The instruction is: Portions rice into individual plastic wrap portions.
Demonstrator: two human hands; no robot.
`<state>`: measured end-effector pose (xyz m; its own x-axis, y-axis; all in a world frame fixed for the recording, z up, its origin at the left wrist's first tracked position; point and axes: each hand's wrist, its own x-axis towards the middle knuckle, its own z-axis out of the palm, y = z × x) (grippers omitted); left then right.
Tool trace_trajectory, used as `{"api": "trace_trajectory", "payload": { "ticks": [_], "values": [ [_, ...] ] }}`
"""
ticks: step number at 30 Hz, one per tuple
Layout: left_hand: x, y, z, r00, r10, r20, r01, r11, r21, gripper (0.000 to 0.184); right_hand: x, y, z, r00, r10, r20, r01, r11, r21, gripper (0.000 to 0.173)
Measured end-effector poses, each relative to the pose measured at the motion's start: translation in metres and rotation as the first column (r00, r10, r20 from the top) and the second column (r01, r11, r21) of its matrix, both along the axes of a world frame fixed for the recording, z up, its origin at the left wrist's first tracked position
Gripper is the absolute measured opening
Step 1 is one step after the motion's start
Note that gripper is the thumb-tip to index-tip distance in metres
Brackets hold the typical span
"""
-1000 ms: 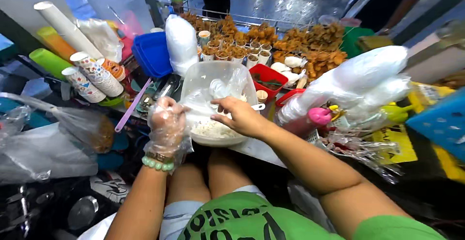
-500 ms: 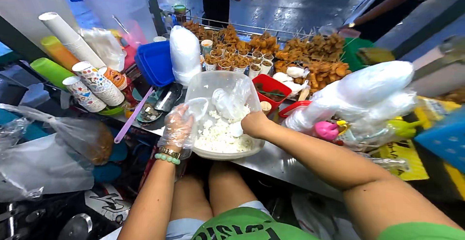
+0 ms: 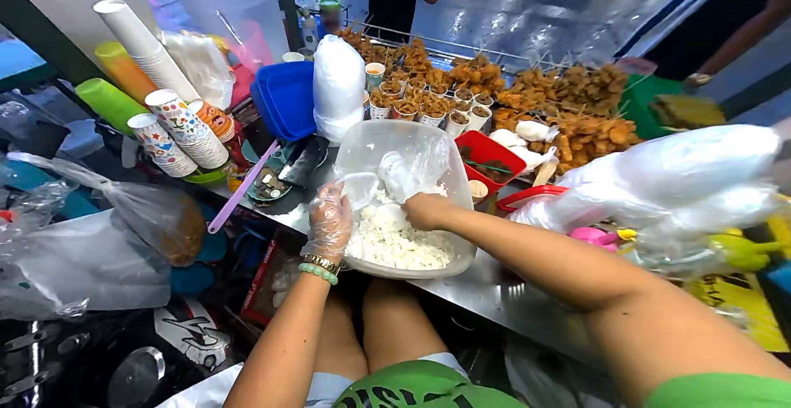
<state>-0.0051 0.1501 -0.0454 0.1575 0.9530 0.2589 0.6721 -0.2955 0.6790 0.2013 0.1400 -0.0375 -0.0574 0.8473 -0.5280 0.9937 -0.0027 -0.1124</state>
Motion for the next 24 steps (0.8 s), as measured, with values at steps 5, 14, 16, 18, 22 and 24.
{"api": "trace_trajectory", "payload": {
  "ticks": [5, 14, 16, 18, 22, 24],
  "values": [
    [0.001, 0.001, 0.001, 1.000, -0.003, -0.001, 0.003, 1.000, -0.016, 0.034, -0.029, 0.005, -0.011, 0.991, 0.097, -0.094, -0.100, 0.994, -0.031, 0.030],
    [0.002, 0.001, 0.004, 0.997, -0.025, -0.078, 0.022, 0.999, -0.041, 0.036, -0.035, -0.020, -0.001, 0.941, 0.136, -0.311, -0.147, 0.989, -0.012, 0.029],
    [0.002, 0.000, 0.004, 0.996, -0.029, -0.083, 0.028, 0.999, -0.020, 0.036, -0.030, -0.032, 0.002, 0.930, 0.114, -0.350, -0.133, 0.991, -0.028, 0.029],
    [0.001, 0.000, 0.006, 0.994, -0.036, -0.102, 0.033, 0.999, -0.027, 0.038, -0.022, -0.043, 0.002, 0.918, 0.074, -0.389, -0.097, 0.994, -0.040, 0.029],
    [0.001, 0.001, 0.005, 0.992, -0.049, -0.120, 0.044, 0.998, -0.041, 0.040, -0.003, -0.052, 0.002, 0.880, -0.067, -0.471, 0.029, 0.996, -0.089, 0.028],
    [0.001, 0.001, 0.005, 0.990, -0.061, -0.125, 0.055, 0.997, -0.050, 0.041, 0.006, -0.055, 0.008, 0.840, -0.143, -0.523, 0.096, 0.989, -0.116, 0.033]
  ]
}}
